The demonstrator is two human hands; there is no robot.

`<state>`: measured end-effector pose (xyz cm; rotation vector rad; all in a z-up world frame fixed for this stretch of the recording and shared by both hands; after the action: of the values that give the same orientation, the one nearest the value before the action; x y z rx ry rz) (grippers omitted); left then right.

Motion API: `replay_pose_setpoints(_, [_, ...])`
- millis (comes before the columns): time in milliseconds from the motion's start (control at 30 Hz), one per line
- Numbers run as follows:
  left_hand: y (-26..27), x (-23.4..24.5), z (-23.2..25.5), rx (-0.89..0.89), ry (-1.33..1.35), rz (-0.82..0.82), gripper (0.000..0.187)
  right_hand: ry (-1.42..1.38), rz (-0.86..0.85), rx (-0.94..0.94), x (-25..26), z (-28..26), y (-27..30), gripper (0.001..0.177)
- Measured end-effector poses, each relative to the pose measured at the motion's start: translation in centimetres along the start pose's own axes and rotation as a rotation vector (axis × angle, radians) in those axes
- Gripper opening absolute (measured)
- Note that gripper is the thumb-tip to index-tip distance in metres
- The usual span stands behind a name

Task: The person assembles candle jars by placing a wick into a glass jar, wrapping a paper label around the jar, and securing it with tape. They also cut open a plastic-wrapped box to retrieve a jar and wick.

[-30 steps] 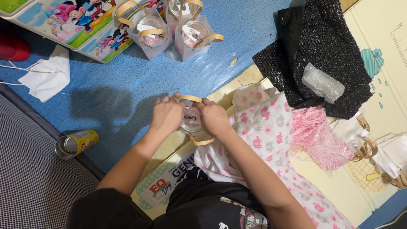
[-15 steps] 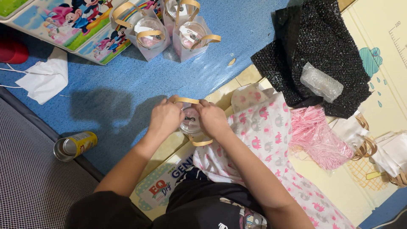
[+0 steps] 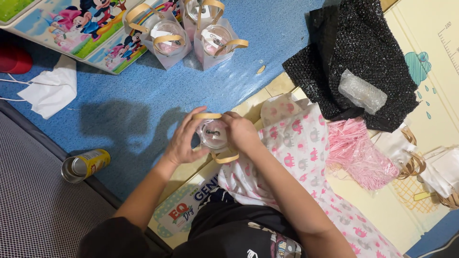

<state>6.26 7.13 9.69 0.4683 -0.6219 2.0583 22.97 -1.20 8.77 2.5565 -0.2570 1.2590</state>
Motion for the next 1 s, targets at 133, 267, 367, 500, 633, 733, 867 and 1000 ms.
replay_pose_setpoints(133, [3.1,-3.7,-1.7,-0.179,0.108,0.101,0.115,-0.077,0.024,-0.022,-0.1,1.0,-0.2,0.038])
replay_pose_setpoints(267, [5.1,-7.8,-5.3,-0.118,-0.050,0.154,0.139,-0.361,-0.144,-0.235,0.9,-0.2,-0.3,0.040])
replay_pose_setpoints(367, [5.0,-8.5,-7.6,0.122,0.101,0.269,0.140,-0.693,-0.212,-0.224,-1.4,2.0,-0.7,0.045])
replay_pose_setpoints(500, [3.6,-5.4,-8.7,0.233,0.445,0.428,0.138,-0.839,-0.194,-0.142,-0.2,0.4,-1.2,0.045])
replay_pose_setpoints(633, [3.7,-2.1,-9.0,0.229,0.479,0.496,0.133,-0.739,-0.154,-0.240,0.6,-2.4,-1.1,0.040])
replay_pose_setpoints(733, [4.1,0.1,-10.0,0.230,0.487,0.615,0.136,-0.711,-0.148,-0.215,0.9,-3.3,-1.2,0.039])
replay_pose_setpoints(867, [4.6,2.9,-11.4,0.194,0.180,0.699,0.142,-0.620,-0.141,-0.239,1.8,-4.1,-1.4,0.037])
replay_pose_setpoints(1000, [4.3,4.9,-15.1,0.315,0.027,0.698,0.142,-0.569,-0.150,-0.186,1.7,-5.1,-1.7,0.038])
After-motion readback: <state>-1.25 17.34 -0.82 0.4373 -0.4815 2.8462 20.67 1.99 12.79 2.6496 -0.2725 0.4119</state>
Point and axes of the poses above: each hand's wrist, its own y-axis away from the middle knuckle, its own x-axis out of the back of the hand, z = x × y, the point moved 6 cm from there along -y, towards the middle knuckle, and after that the axes turned 4 degrees about -x, right-handed, at the moved point
